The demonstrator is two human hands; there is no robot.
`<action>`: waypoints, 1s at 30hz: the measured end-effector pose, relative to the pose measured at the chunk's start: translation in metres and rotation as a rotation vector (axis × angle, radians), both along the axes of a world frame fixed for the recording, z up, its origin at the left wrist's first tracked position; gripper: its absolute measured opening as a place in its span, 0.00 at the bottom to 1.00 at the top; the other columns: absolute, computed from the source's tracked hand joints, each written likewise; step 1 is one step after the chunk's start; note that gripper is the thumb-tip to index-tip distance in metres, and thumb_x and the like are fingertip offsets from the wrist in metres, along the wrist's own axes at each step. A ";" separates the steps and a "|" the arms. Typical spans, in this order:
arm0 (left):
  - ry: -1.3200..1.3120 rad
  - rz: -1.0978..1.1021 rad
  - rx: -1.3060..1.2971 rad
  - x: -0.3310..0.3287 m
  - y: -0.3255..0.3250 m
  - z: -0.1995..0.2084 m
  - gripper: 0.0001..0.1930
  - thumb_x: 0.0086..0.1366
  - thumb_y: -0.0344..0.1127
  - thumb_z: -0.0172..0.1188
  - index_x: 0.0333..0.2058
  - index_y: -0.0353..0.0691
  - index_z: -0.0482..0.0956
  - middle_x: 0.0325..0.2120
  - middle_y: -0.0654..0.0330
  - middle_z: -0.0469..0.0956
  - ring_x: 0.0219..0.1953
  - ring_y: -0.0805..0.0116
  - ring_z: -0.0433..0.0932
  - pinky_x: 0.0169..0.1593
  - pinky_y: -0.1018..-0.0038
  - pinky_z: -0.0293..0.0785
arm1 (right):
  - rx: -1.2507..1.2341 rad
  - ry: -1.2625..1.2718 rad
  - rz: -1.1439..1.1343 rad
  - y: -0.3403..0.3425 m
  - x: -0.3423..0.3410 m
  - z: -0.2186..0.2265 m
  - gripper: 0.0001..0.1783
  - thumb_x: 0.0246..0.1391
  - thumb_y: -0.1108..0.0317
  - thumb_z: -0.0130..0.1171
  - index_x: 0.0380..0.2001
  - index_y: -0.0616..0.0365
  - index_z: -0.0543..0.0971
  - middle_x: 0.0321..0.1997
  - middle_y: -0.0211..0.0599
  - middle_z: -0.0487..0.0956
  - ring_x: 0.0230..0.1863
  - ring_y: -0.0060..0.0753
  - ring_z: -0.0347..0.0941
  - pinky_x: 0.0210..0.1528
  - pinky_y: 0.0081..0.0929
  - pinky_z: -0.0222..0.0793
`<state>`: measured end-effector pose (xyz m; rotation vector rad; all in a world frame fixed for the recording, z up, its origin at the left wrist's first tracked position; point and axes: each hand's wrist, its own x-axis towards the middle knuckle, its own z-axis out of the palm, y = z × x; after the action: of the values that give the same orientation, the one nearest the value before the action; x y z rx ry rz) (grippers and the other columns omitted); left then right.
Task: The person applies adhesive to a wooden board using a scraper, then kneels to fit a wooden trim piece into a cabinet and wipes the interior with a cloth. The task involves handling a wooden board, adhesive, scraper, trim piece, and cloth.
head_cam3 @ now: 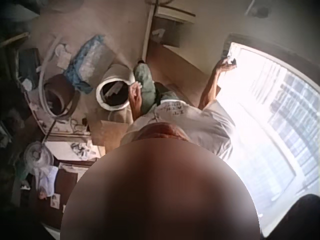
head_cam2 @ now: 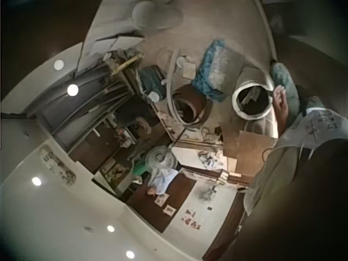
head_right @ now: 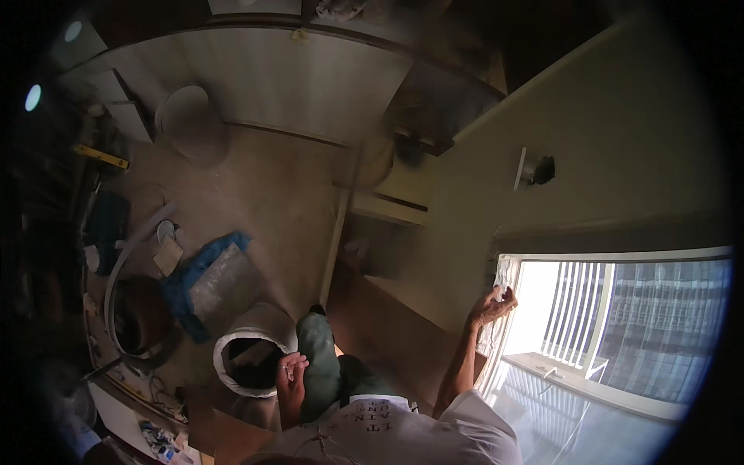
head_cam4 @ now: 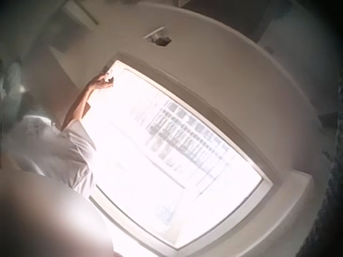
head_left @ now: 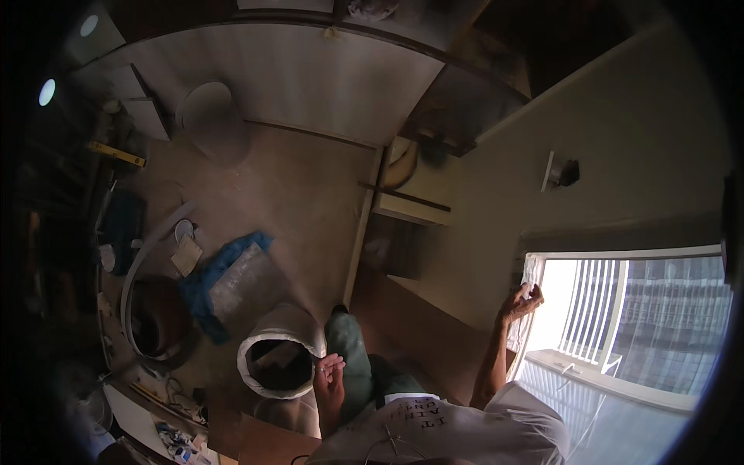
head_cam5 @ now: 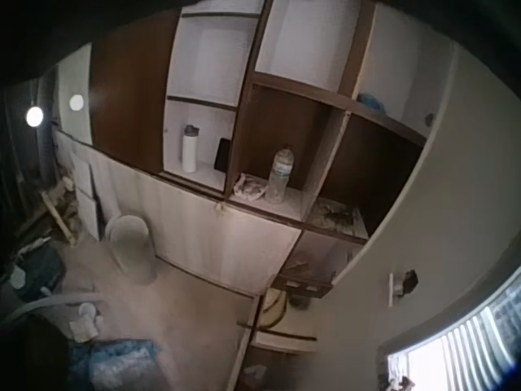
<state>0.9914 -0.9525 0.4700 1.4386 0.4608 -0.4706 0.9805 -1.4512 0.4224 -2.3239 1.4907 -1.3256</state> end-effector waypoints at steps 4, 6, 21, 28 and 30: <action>-0.050 -0.096 0.139 0.044 0.019 0.042 0.14 0.71 0.33 0.55 0.51 0.34 0.71 0.43 0.52 0.78 0.44 0.65 0.79 0.50 0.70 0.74 | 0.028 0.206 -0.030 0.005 0.005 0.013 0.18 0.56 0.63 0.58 0.48 0.59 0.73 0.45 0.47 0.74 0.51 0.48 0.71 0.53 0.50 0.62; -0.107 -0.100 0.159 0.061 0.030 0.048 0.14 0.71 0.34 0.55 0.51 0.33 0.71 0.43 0.52 0.78 0.44 0.66 0.79 0.48 0.69 0.75 | 0.035 0.303 -0.016 0.001 0.024 0.015 0.18 0.54 0.63 0.58 0.48 0.55 0.73 0.48 0.41 0.75 0.55 0.46 0.69 0.55 0.52 0.57; -0.080 -0.344 0.534 0.196 -0.002 0.061 0.12 0.68 0.31 0.55 0.47 0.33 0.75 0.45 0.50 0.78 0.41 0.58 0.82 0.44 0.68 0.78 | 0.842 0.670 0.497 0.027 0.215 -0.101 0.17 0.57 0.64 0.54 0.49 0.53 0.75 0.48 0.44 0.78 0.48 0.46 0.78 0.50 0.41 0.74; 0.081 -0.253 0.486 0.232 -0.025 0.011 0.15 0.70 0.33 0.55 0.52 0.34 0.71 0.42 0.50 0.79 0.42 0.62 0.81 0.44 0.69 0.78 | 1.113 0.910 0.948 0.091 0.354 -0.247 0.23 0.59 0.59 0.54 0.57 0.50 0.74 0.54 0.45 0.79 0.56 0.49 0.76 0.56 0.44 0.72; 0.132 -0.232 0.530 0.244 -0.042 0.014 0.15 0.70 0.34 0.55 0.52 0.34 0.70 0.42 0.51 0.78 0.44 0.63 0.80 0.46 0.70 0.77 | 1.065 0.943 0.965 0.108 0.381 -0.283 0.24 0.58 0.58 0.55 0.56 0.53 0.73 0.53 0.47 0.79 0.57 0.50 0.75 0.56 0.45 0.72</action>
<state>1.2353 -0.9942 0.4837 1.9934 0.5532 -0.6643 1.3611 -1.3437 0.1389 -2.2209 0.5526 0.7150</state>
